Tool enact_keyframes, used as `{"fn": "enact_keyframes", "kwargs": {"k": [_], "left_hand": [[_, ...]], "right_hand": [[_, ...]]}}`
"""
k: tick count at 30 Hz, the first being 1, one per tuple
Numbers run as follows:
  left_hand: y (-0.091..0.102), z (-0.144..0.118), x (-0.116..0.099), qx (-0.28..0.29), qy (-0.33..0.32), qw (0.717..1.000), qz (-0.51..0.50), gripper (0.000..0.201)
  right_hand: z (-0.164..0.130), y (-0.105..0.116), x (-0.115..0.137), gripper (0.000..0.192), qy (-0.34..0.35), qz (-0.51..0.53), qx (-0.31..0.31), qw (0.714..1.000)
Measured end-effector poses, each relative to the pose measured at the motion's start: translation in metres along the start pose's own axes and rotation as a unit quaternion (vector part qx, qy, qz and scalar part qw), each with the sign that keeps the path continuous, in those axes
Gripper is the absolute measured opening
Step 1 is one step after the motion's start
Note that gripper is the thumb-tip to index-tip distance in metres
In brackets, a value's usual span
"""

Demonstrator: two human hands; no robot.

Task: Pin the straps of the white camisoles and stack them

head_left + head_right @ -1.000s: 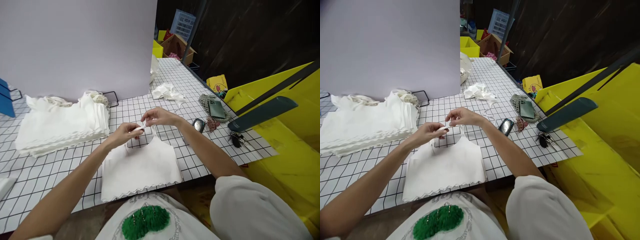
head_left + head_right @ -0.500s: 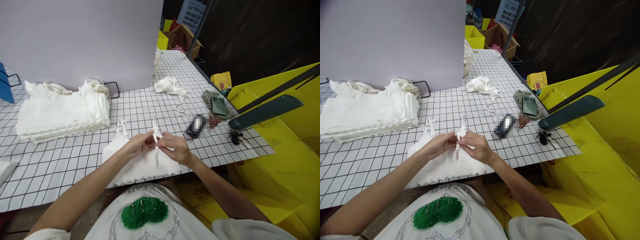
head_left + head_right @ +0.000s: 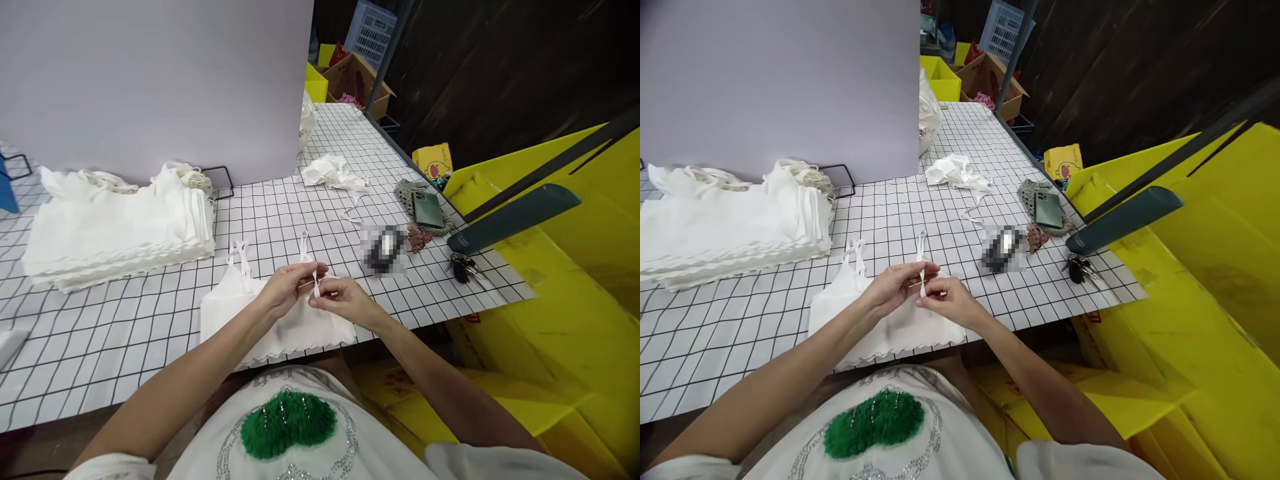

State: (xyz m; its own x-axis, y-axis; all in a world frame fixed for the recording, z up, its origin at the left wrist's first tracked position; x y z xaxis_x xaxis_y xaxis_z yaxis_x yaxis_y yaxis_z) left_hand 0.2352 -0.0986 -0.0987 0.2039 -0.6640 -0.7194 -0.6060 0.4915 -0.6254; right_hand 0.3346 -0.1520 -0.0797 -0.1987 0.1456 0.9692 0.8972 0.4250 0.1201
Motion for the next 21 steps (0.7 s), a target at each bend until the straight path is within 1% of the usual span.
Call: {"fn": "enact_keyframes", "kwargs": {"k": [3, 5, 7, 8, 9, 10, 11, 13, 14, 15, 16, 17, 19, 21], "left_hand": [[0.003, 0.001, -0.003, -0.013, -0.009, 1.000, -0.001, 0.023], [0.005, 0.000, -0.002, -0.023, -0.006, 1.000, -0.007, 0.021], [0.007, -0.002, 0.001, -0.036, 0.004, 0.999, -0.020, 0.019], [0.007, -0.003, 0.003, -0.040, 0.009, 0.999, -0.026, 0.018], [0.007, -0.003, 0.005, -0.038, 0.013, 0.999, -0.031, 0.018], [0.006, -0.004, 0.006, -0.031, 0.013, 0.999, -0.034, 0.017], [0.005, -0.005, 0.006, -0.021, 0.010, 0.999, -0.034, 0.017], [0.002, -0.006, 0.006, 0.006, 0.011, 1.000, -0.026, 0.018], [0.000, -0.006, 0.006, 0.017, 0.016, 1.000, -0.021, 0.019], [-0.001, -0.006, 0.007, 0.026, 0.022, 0.999, -0.016, 0.021], [-0.002, -0.006, 0.008, 0.032, 0.025, 0.999, -0.014, 0.022], [-0.003, -0.006, 0.008, 0.036, 0.025, 0.999, -0.012, 0.024], [-0.005, -0.007, 0.010, 0.043, 0.019, 0.999, -0.009, 0.028], [-0.005, -0.011, 0.014, 0.031, 0.008, 0.999, -0.012, 0.030]], "right_hand": [[-0.010, -0.012, 0.005, 0.026, -0.022, -0.050, 0.072, 0.996], [-0.020, -0.019, 0.004, 0.029, -0.047, -0.033, 0.107, 0.993], [-0.029, -0.023, 0.003, 0.036, -0.066, -0.003, 0.115, 0.991], [-0.033, -0.025, 0.003, 0.038, -0.070, -0.006, 0.116, 0.991], [-0.036, -0.025, 0.003, 0.038, -0.072, -0.032, 0.115, 0.990], [-0.037, -0.023, 0.004, 0.037, -0.070, -0.073, 0.103, 0.989], [-0.037, -0.019, 0.005, 0.035, -0.067, -0.119, 0.077, 0.988], [-0.033, -0.002, 0.006, 0.034, -0.058, -0.175, -0.018, 0.983], [-0.029, 0.007, 0.005, 0.036, -0.055, -0.166, -0.068, 0.982], [-0.024, 0.014, 0.002, 0.038, -0.050, -0.131, -0.101, 0.985], [-0.017, 0.018, -0.002, 0.040, -0.043, -0.081, -0.109, 0.990], [-0.009, 0.018, -0.006, 0.041, -0.038, -0.028, -0.093, 0.995], [0.004, 0.009, -0.011, 0.042, -0.035, 0.040, -0.027, 0.998], [0.004, -0.004, -0.011, 0.038, -0.046, 0.040, 0.038, 0.997]]}}
Point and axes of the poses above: each hand's wrist, its own z-axis towards the middle knuckle, its own y-axis out of the back of the hand, x = y × z, the point moved 7 cm from there along z, towards the middle knuckle, and after that the axes turned 13 degrees about x, right-handed, at the moved point
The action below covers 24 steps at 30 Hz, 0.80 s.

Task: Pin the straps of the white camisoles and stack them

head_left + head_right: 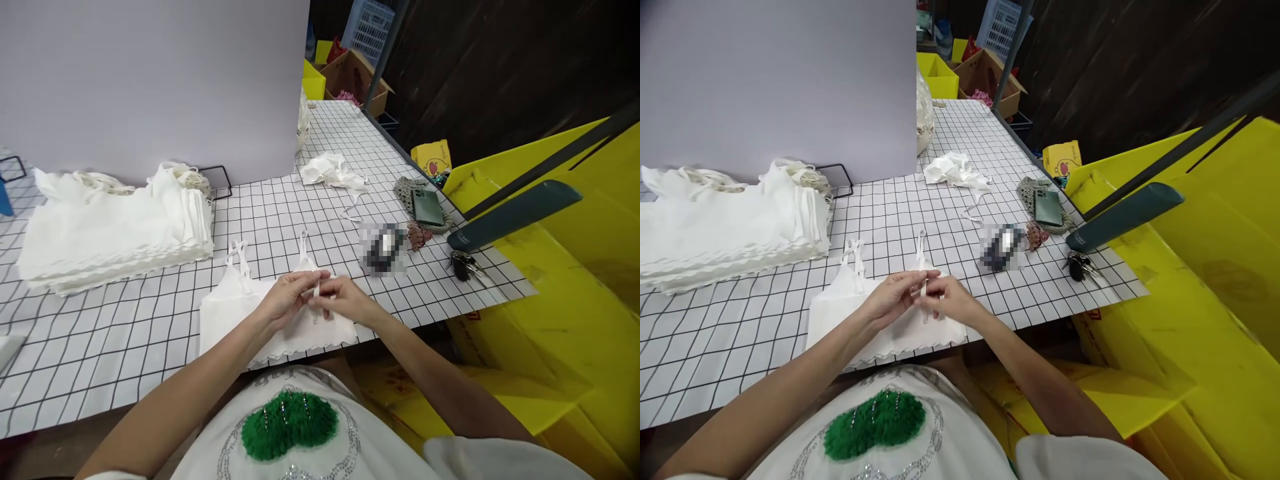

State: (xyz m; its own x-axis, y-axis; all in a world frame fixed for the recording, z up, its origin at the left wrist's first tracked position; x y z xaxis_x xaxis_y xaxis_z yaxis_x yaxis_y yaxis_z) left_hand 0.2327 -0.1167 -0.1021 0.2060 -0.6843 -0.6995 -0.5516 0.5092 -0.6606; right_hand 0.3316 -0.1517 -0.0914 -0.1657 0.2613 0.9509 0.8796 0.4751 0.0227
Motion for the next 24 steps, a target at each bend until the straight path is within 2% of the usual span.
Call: {"fn": "enact_keyframes", "kwargs": {"k": [3, 5, 7, 12, 16, 19, 22, 24], "left_hand": [[0.003, -0.009, 0.010, -0.033, -0.007, 0.999, -0.013, 0.030], [0.004, -0.013, 0.016, -0.043, 0.003, 0.999, -0.019, 0.031], [0.005, -0.014, 0.017, -0.045, 0.007, 0.999, -0.027, 0.032], [0.006, -0.010, 0.011, -0.048, -0.005, 0.998, -0.031, 0.029], [0.002, -0.014, 0.026, -0.027, 0.037, 0.998, -0.031, 0.028], [0.003, -0.017, 0.035, -0.031, 0.050, 0.997, -0.043, 0.025], [0.005, -0.016, 0.035, -0.037, 0.067, 0.996, -0.047, 0.017], [0.009, -0.015, 0.032, -0.045, 0.085, 0.994, -0.051, 0.014]], "right_hand": [[-0.019, -0.020, 0.003, 0.028, -0.020, -0.057, 0.072, 0.996], [-0.034, -0.028, 0.004, 0.023, -0.033, -0.083, 0.094, 0.991], [-0.044, -0.030, 0.002, 0.026, -0.055, -0.080, 0.109, 0.989], [-0.044, -0.036, -0.005, 0.035, -0.097, 0.001, 0.162, 0.982], [-0.047, -0.047, -0.006, 0.031, -0.099, -0.017, 0.216, 0.971], [-0.051, -0.050, -0.010, 0.031, -0.114, -0.010, 0.216, 0.970], [-0.050, -0.052, -0.014, 0.034, -0.119, 0.024, 0.218, 0.968], [-0.044, -0.047, -0.015, 0.035, -0.108, 0.078, 0.185, 0.974]]}}
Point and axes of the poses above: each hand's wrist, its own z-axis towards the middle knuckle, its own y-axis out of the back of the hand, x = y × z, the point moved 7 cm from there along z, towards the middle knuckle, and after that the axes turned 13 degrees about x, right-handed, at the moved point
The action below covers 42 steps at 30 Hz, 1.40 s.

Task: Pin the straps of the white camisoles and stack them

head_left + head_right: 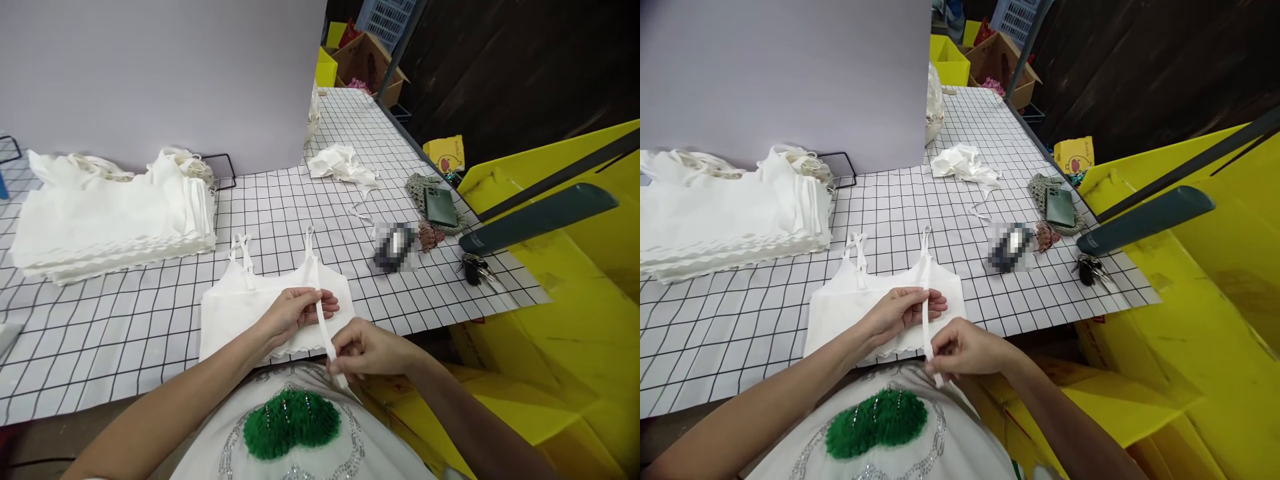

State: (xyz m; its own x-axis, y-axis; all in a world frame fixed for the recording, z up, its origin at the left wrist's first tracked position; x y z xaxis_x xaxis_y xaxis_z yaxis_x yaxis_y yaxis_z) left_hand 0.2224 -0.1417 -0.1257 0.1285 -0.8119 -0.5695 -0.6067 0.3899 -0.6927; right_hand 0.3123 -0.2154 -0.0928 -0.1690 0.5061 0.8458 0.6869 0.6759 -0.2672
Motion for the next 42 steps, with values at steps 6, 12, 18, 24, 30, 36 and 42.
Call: {"fn": "enact_keyframes", "kwargs": {"k": [6, 12, 18, 24, 30, 36, 42], "left_hand": [[0.002, -0.008, -0.014, 0.034, 0.009, 0.999, -0.021, 0.020], [0.001, -0.018, -0.016, 0.027, -0.029, 0.999, 0.014, 0.030], [0.005, -0.014, -0.055, -0.024, -0.171, 0.981, 0.087, 0.039], [-0.002, -0.003, -0.058, -0.042, -0.194, 0.966, 0.167, 0.031], [-0.002, -0.004, -0.060, -0.057, -0.206, 0.942, 0.259, 0.026], [-0.008, -0.007, -0.073, -0.025, -0.207, 0.896, 0.393, 0.014], [-0.008, -0.008, -0.078, -0.041, -0.227, 0.881, 0.413, 0.017]], "right_hand": [[0.001, 0.051, 0.012, 0.034, 0.142, 0.133, -0.196, 0.961], [0.000, 0.070, 0.025, 0.029, 0.191, 0.104, -0.276, 0.936], [0.000, 0.084, 0.052, 0.027, 0.263, 0.064, -0.359, 0.893], [0.004, 0.091, 0.056, 0.021, 0.293, 0.027, -0.390, 0.872], [-0.013, 0.093, 0.046, 0.025, 0.258, -0.105, -0.434, 0.857], [-0.013, 0.066, 0.078, 0.022, 0.282, -0.368, -0.292, 0.837], [-0.002, 0.077, 0.077, 0.013, 0.250, -0.325, -0.307, 0.859]]}}
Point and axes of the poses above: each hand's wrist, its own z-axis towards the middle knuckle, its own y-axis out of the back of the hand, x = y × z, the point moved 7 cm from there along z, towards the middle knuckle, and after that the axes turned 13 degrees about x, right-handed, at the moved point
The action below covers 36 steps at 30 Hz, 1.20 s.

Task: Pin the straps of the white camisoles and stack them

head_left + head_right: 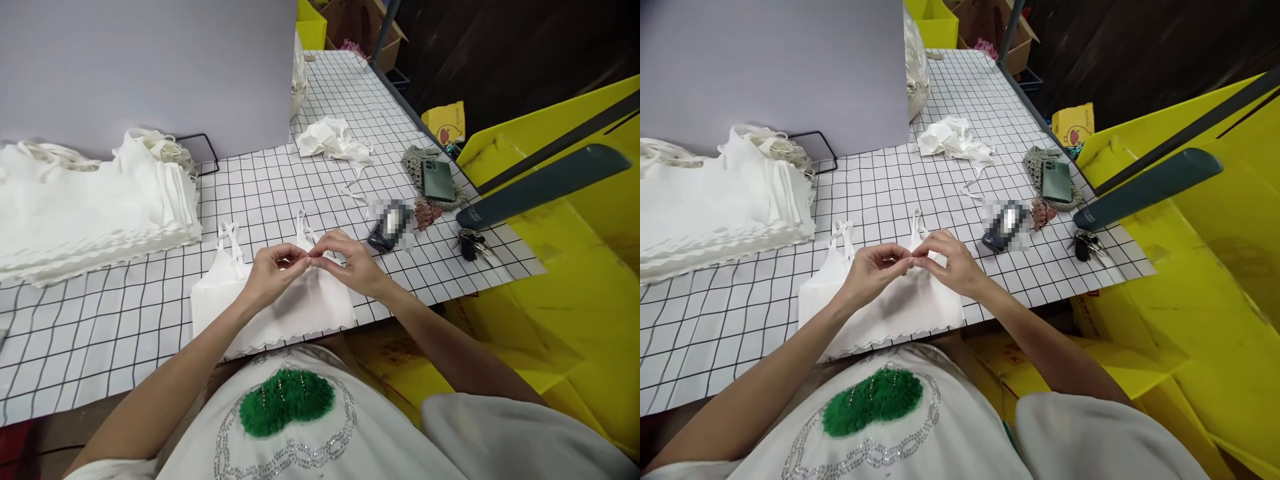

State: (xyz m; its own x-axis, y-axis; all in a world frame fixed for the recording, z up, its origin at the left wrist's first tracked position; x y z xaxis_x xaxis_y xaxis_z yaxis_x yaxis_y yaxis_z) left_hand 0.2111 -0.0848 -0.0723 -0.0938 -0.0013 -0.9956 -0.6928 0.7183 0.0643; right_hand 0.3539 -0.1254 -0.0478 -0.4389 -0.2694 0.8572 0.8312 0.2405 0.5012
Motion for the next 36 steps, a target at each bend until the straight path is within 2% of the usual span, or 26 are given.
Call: {"fn": "enact_keyframes", "kwargs": {"k": [2, 5, 7, 11, 14, 17, 19, 27, 30, 36], "left_hand": [[0.001, 0.001, -0.003, -0.004, -0.013, 1.000, 0.010, 0.017], [0.003, 0.003, -0.013, 0.003, -0.050, 0.997, 0.064, 0.012], [0.003, 0.005, -0.021, 0.019, -0.074, 0.990, 0.121, 0.010], [0.005, 0.004, -0.020, 0.042, -0.082, 0.975, 0.203, 0.010], [0.006, -0.001, 0.002, 0.034, -0.038, 0.959, 0.279, 0.008], [0.004, -0.007, 0.030, 0.026, 0.014, 0.931, 0.364, 0.018], [0.002, -0.009, 0.039, 0.015, 0.021, 0.919, 0.393, 0.016], [-0.001, -0.012, 0.043, -0.009, 0.020, 0.940, 0.341, 0.013], [-0.001, -0.013, 0.043, -0.021, 0.011, 0.940, 0.339, 0.008], [-0.002, -0.013, 0.044, -0.024, -0.007, 0.940, 0.339, 0.013]], "right_hand": [[0.002, -0.004, -0.008, 0.017, -0.029, 0.079, 0.023, 0.996], [0.006, -0.012, -0.018, 0.023, -0.071, 0.203, 0.070, 0.974], [0.008, -0.012, -0.021, 0.026, -0.086, 0.219, 0.088, 0.968], [0.013, -0.001, -0.019, 0.022, -0.077, 0.104, 0.079, 0.988], [0.013, 0.005, -0.021, 0.015, -0.066, 0.044, 0.063, 0.995], [0.011, 0.003, -0.030, 0.012, -0.071, 0.049, 0.053, 0.995], [0.009, 0.000, -0.035, 0.011, -0.069, 0.048, 0.050, 0.995], [0.006, -0.019, -0.034, 0.012, 0.003, -0.056, 0.054, 0.997], [0.005, -0.025, -0.034, 0.012, 0.012, -0.073, 0.049, 0.996], [0.006, -0.034, -0.033, 0.014, 0.041, -0.085, 0.056, 0.994]]}}
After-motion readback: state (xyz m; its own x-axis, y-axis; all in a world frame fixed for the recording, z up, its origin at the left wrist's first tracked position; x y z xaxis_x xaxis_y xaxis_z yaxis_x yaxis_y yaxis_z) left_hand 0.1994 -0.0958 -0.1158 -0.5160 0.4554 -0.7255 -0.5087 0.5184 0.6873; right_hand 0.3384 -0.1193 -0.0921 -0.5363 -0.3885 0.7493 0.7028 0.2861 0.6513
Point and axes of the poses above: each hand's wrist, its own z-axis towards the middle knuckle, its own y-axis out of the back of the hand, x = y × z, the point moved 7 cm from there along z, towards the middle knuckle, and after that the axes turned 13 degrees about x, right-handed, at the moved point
